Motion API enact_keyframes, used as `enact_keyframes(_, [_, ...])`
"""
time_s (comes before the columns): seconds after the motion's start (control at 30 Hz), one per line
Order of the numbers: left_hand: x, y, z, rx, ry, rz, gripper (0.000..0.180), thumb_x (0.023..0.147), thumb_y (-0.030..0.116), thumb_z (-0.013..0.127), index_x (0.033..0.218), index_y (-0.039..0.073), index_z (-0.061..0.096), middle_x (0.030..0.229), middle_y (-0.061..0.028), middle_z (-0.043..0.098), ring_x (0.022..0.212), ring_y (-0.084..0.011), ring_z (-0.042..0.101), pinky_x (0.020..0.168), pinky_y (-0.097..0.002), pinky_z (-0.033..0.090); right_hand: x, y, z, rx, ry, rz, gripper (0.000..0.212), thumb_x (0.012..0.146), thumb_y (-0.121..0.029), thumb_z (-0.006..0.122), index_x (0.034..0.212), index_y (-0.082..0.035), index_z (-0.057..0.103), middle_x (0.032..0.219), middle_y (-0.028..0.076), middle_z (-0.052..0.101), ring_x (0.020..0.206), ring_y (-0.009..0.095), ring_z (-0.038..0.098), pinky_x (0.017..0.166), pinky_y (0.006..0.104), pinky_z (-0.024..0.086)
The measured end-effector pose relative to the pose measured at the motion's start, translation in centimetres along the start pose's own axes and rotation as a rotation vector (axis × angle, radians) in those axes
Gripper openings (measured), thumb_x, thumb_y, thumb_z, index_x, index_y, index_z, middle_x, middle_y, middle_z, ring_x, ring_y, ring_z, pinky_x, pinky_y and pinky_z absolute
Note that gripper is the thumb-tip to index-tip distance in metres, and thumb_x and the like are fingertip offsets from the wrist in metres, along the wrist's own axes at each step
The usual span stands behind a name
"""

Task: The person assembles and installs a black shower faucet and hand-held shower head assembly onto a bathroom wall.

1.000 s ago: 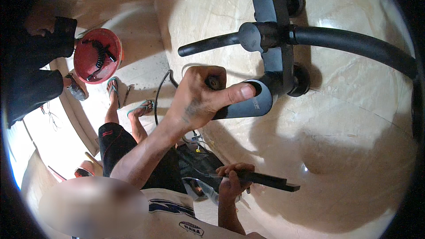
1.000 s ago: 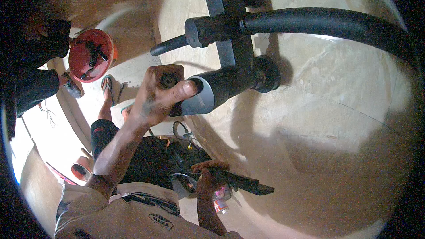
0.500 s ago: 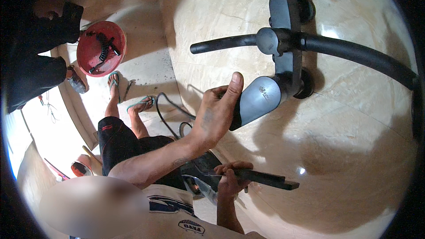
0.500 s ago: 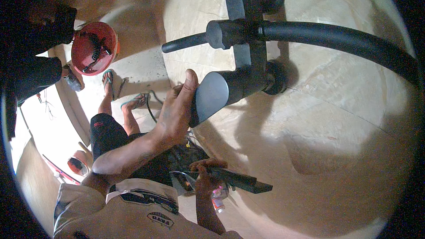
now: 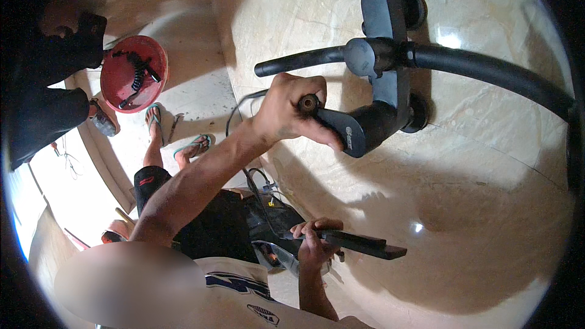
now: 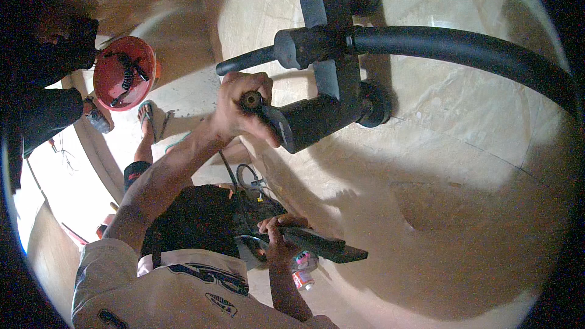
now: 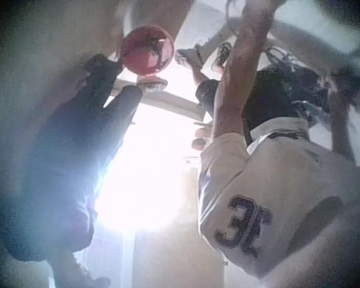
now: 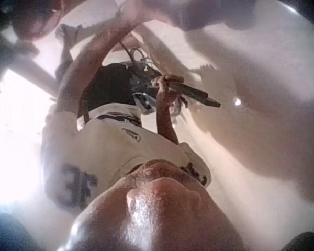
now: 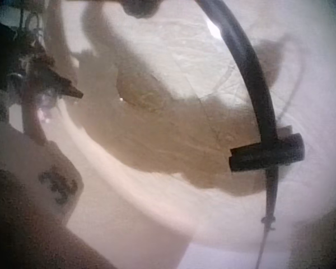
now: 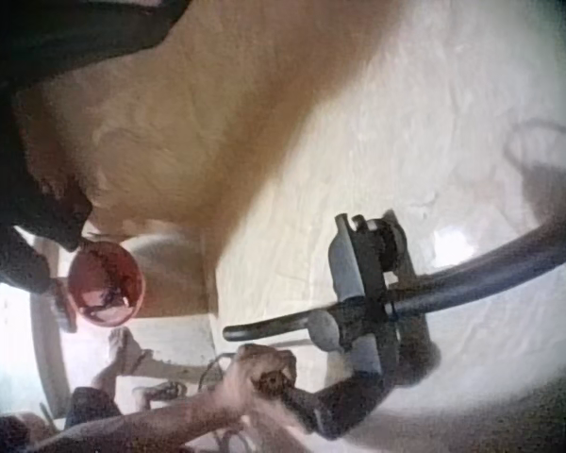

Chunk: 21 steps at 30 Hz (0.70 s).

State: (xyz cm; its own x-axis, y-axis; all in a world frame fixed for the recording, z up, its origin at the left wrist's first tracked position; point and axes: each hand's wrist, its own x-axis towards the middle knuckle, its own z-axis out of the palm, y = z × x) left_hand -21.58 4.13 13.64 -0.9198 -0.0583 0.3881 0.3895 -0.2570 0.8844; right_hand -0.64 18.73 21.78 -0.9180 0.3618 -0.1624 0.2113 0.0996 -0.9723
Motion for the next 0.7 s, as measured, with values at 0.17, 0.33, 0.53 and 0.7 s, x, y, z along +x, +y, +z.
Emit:
enact_keyframes(0.17, [-2.8, 2.0, 2.3, -0.186, 0.080, -0.388, 0.053, 0.051, 0.036, 0.088, 0.069, 0.007, 0.047, 0.062, 0.0021, 0.050, 0.057, -0.0052, 0.045, 0.048, -0.0228, 0.035, 0.2, -0.7, 1.2, 0.020, -0.081, -0.059, 0.026, 0.069, 0.004, 0.057, 0.090, -0.002, 0.043, 0.068, 0.011, 0.050, 0.048, 0.021, 0.053, 0.051, 0.0381, 0.050])
enact_keyframes(0.33, [-4.5, 8.1, 7.5, -0.653, 0.447, -0.671, 0.047, 0.077, 0.047, 0.068, 0.074, 0.003, 0.050, 0.062, 0.0021, 0.049, 0.055, -0.0050, 0.045, 0.048, -0.0194, 0.035, -0.4, 0.5, -0.3, 0.021, 0.028, -0.014, 0.025, 0.069, 0.002, 0.058, 0.089, -0.002, 0.044, 0.067, 0.011, 0.051, 0.047, 0.021, 0.053, 0.050, 0.0371, 0.050])
enact_keyframes(0.53, [-5.6, 5.3, 6.4, -0.497, 0.301, -0.495, 0.051, 0.090, 0.049, 0.047, 0.084, -0.002, 0.053, 0.071, -0.0053, 0.053, 0.067, -0.0116, 0.053, 0.062, -0.0261, 0.044, -0.6, 0.7, -0.7, 0.027, 0.020, -0.002, 0.026, 0.070, -0.002, 0.061, 0.090, -0.003, 0.045, 0.066, 0.010, 0.052, 0.048, 0.021, 0.054, 0.050, 0.0376, 0.051])
enact_keyframes(0.7, [-4.4, -1.3, 0.0, -0.415, 0.055, -1.050, 0.062, 0.090, 0.061, 0.016, 0.073, 0.008, 0.044, 0.067, -0.0019, 0.038, 0.059, -0.0100, 0.036, 0.054, -0.0232, 0.032, -0.3, 0.5, -0.7, 0.032, -0.032, -0.022, 0.024, 0.071, -0.003, 0.059, 0.090, -0.003, 0.044, 0.064, 0.010, 0.051, 0.048, 0.021, 0.053, 0.049, 0.0373, 0.050])
